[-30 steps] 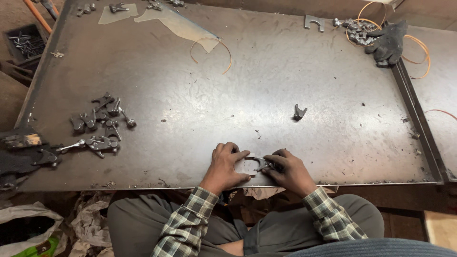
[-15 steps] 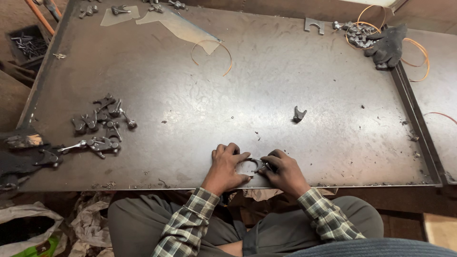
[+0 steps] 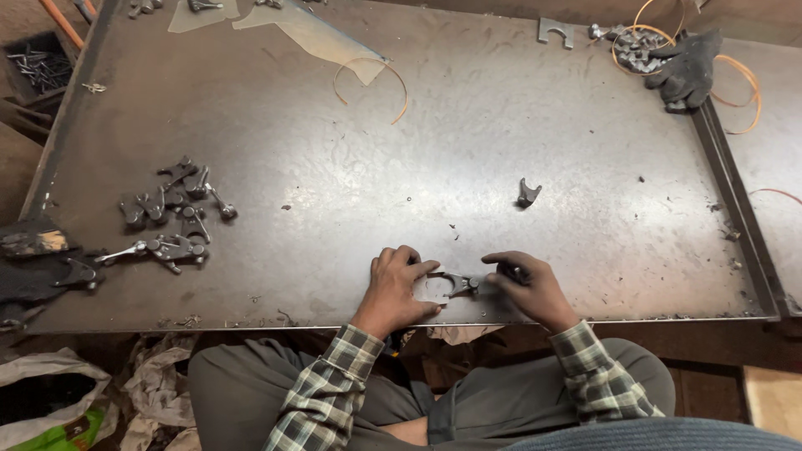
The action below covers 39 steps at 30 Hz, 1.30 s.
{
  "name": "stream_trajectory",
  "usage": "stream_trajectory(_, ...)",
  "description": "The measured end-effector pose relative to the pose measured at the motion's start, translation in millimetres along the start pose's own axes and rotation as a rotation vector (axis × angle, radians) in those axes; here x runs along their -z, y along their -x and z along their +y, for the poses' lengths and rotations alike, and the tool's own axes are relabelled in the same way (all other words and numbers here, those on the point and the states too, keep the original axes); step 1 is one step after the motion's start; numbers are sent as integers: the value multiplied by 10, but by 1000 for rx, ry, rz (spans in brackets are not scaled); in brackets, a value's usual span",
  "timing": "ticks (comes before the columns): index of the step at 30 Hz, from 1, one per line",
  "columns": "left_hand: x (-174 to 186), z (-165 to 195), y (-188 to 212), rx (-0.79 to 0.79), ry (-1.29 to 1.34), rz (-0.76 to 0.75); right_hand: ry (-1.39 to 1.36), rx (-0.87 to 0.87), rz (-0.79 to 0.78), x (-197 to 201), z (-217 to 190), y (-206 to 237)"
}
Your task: The person sits on the floor at a metal table and sorts small dark metal castings, picking pieces one at a time from a pile, turning them over in their hands, and placing them into separate groups on the table. At the end they gather the sorted pieces toward the table edge.
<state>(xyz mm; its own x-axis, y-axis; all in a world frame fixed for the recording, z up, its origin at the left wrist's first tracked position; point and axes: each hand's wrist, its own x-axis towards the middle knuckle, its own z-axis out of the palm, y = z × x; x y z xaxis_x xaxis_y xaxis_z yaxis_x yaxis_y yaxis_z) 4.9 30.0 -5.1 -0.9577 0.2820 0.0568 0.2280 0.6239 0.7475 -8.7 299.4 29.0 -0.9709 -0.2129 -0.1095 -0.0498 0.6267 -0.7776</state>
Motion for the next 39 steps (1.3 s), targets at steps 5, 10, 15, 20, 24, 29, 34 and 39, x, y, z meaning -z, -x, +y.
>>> stream_trajectory(5,-10,-29,18,-38,-10,27,290,184,-35,-282,-71,-11)
stream_trajectory(10,-74,-107,24,-111,-68,83,390,142,-68,-240,-13,-91)
stream_trajectory(15,-90,-151,-6,-72,-51,-2,461,-76,-81,27,-183,-198)
stream_trajectory(20,-43,-152,-16,-68,-77,30,517,-156,-171,163,-663,-490)
stream_trajectory(24,-41,-139,23,-107,-56,56,-111,98,-39,-88,-906,-648)
stream_trajectory(29,-27,-83,20,-124,-9,91,203,289,386,99,-757,-821)
stream_trajectory(34,18,-1,4,-87,10,74,507,70,549,383,-99,-950)
stream_trajectory(39,42,66,-20,-53,7,44,597,2,600,357,411,-987)
